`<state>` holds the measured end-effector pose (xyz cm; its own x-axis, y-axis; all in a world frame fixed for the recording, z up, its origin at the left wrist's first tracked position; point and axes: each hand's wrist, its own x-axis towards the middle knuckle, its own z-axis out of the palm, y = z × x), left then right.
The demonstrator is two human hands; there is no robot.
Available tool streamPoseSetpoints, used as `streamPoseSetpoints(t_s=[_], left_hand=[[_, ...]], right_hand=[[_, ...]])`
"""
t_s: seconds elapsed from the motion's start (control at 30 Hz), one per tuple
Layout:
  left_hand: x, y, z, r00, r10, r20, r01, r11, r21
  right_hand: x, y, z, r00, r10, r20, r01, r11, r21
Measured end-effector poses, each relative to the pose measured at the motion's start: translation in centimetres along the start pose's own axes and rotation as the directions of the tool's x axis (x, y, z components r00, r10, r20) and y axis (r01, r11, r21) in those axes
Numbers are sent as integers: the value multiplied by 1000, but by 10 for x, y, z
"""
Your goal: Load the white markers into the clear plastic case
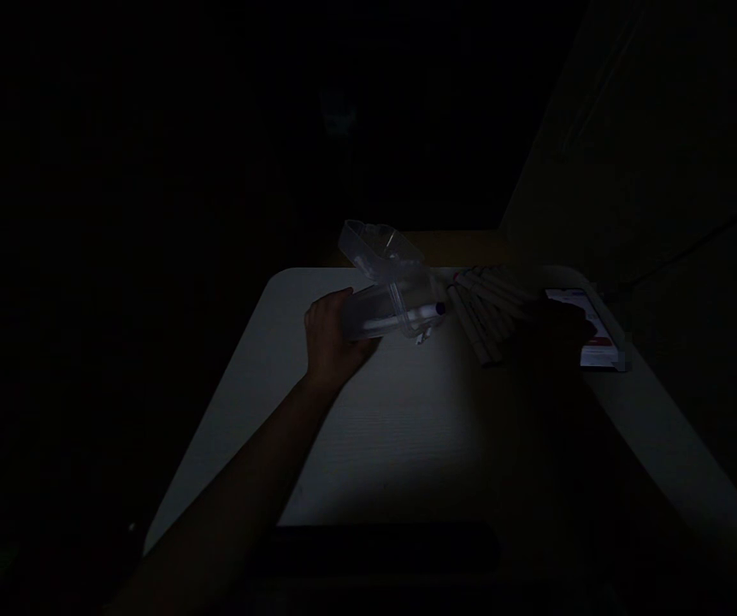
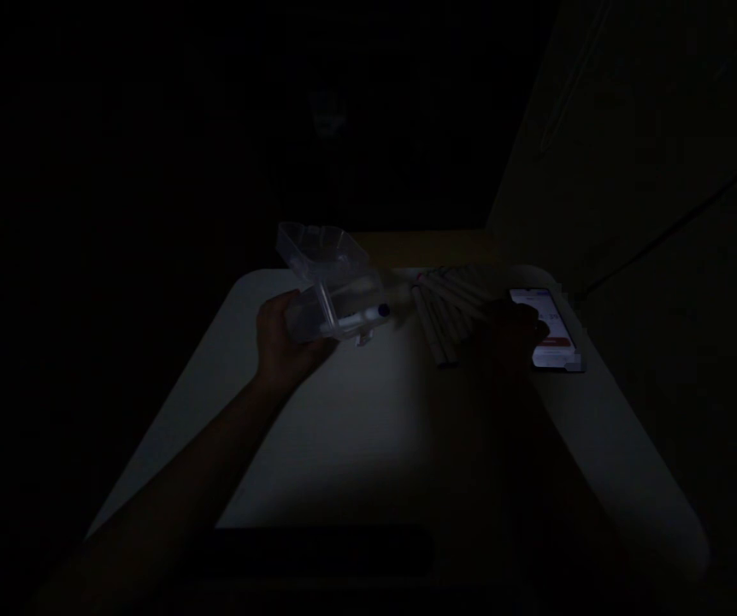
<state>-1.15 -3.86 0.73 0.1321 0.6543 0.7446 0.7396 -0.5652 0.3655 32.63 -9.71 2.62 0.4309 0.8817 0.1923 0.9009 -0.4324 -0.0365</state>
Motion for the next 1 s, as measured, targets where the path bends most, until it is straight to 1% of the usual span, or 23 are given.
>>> streamPoseSetpoints(t_s=[0.07,0.17,0.27,0.63,0.87,1.0], left_hand=[[0,0,0,1000,0,9,0,1000,-15],[0,-1,-1,1000,26,-1,-26,1000,-14],[0,-2,0,1000,23,-4,-23,1000,-7],[-1,0,-3,999,-23,38,23,1000,-12],[-2,0,-2,1000,-11,20,12,1000,-25],[-1,0,-2,999,-31,26,32,999,-23]], right_hand=[[0,-1,2,999,26,-42,-27,999,-23],[0,-3,4,998,28,-60,-32,997,-72],[-1,-5,5,996,38,-82,-45,996,-79],[0,-7,1,999,46,-27,-48,998,-51],[-1,-7,2,999,36,-39,-39,996,-83],[0,-6,6,998,45,-51,-50,994,-93]])
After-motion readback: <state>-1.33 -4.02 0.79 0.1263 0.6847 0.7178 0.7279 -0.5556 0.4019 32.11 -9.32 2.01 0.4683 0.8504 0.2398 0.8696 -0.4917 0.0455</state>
